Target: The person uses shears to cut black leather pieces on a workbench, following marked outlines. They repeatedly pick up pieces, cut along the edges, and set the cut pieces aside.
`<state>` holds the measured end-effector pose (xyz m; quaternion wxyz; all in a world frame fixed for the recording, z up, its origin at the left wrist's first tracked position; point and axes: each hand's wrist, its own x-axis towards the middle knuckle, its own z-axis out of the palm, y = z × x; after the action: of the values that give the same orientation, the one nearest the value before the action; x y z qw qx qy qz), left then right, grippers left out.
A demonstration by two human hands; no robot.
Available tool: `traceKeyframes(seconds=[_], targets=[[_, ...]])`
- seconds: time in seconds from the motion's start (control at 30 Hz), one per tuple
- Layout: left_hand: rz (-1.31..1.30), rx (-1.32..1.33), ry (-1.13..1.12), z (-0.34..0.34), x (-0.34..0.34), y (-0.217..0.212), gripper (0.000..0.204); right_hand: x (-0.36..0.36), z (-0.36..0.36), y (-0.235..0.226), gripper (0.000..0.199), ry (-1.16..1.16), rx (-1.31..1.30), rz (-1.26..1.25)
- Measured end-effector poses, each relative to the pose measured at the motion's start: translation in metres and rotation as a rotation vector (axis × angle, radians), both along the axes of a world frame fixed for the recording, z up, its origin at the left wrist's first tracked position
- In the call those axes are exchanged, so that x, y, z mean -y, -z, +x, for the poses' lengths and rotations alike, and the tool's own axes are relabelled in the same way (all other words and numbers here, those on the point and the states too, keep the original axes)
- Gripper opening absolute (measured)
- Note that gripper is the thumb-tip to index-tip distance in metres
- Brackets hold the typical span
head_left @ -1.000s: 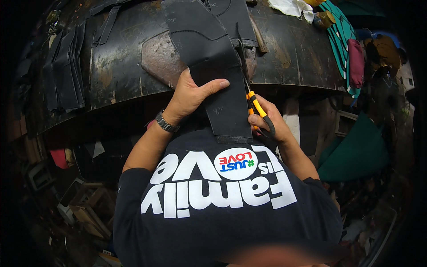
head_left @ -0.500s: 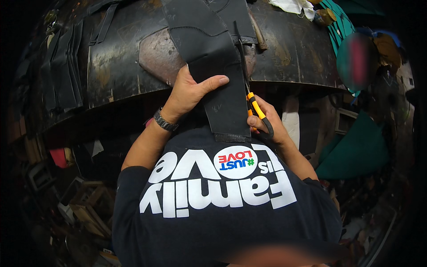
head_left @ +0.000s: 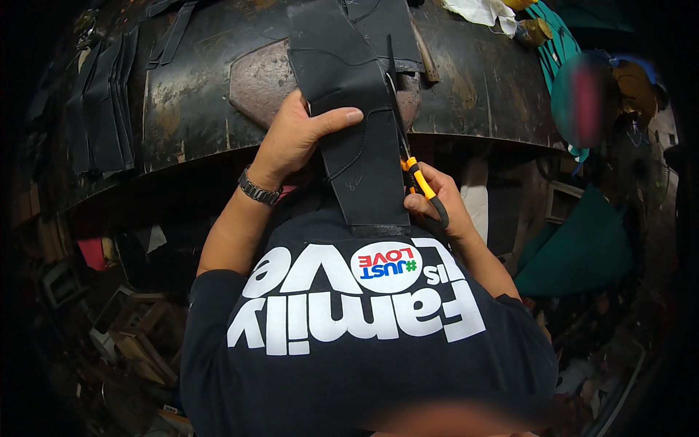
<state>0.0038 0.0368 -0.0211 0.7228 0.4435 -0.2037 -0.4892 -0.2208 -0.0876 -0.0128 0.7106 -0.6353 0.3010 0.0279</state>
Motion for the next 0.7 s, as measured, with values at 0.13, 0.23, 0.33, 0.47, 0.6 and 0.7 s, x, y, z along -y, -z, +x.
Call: traceKeyframes(seconds=[0.13, 0.23, 0.33, 0.47, 0.6, 0.7], targets=[[0.000, 0.125, -0.018, -0.002, 0.001, 0.003, 0.031, 0.005, 0.004, -0.004, 0.047, -0.038, -0.092, 0.030], [0.009, 0.121, 0.009, -0.005, 0.002, 0.004, 0.031, 0.009, 0.009, -0.002, 0.051, -0.054, -0.061, 0.045], [0.015, 0.103, 0.010, -0.008, 0.002, 0.003, 0.032, 0.007, 0.014, 0.003, 0.056, -0.044, 0.026, 0.046], [-0.002, 0.062, 0.004, -0.009, 0.002, 0.004, 0.033, 0.006, 0.013, 0.005, 0.056, -0.029, 0.050, 0.022], [0.000, 0.065, 0.013, -0.008, 0.002, 0.006, 0.034, 0.006, 0.010, 0.004, 0.052, -0.044, 0.028, 0.039], [0.004, 0.034, 0.021, -0.006, 0.001, 0.006, 0.035, 0.006, 0.009, 0.004, 0.051, -0.044, 0.013, 0.020]])
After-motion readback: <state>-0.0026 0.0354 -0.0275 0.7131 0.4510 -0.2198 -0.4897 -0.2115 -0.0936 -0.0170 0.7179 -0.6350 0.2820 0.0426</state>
